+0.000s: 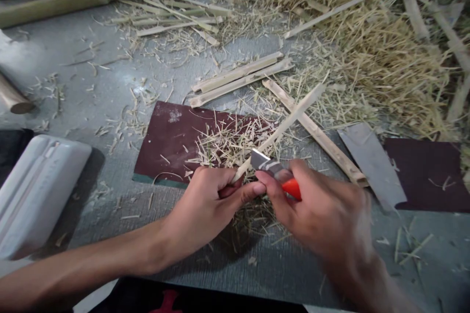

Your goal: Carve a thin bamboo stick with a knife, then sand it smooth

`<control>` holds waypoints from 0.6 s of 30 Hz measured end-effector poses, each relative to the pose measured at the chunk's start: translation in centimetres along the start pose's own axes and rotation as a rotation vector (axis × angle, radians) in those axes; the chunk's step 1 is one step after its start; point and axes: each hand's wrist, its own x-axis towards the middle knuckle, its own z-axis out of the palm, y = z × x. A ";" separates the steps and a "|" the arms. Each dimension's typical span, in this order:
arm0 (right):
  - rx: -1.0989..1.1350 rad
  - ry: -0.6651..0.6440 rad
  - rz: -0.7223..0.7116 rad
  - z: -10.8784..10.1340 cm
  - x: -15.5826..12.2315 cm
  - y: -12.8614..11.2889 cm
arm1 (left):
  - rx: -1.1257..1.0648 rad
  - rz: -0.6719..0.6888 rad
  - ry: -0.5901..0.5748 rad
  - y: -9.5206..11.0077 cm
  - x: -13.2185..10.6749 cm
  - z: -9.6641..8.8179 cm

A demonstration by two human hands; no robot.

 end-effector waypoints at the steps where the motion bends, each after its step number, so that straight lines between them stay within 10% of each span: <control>1: 0.009 0.007 0.004 0.0 0.0 0.1 | -0.035 -0.012 -0.011 0.1 0.0 0.0; 13: 0.769 -0.249 0.138 -1.3 1.0 1.2 | -0.395 -0.054 -0.396 0.6 -0.6 -0.6; 18: 0.796 -0.125 0.161 -1.4 1.0 1.1 | -0.439 -0.073 -0.555 0.6 -0.9 -0.6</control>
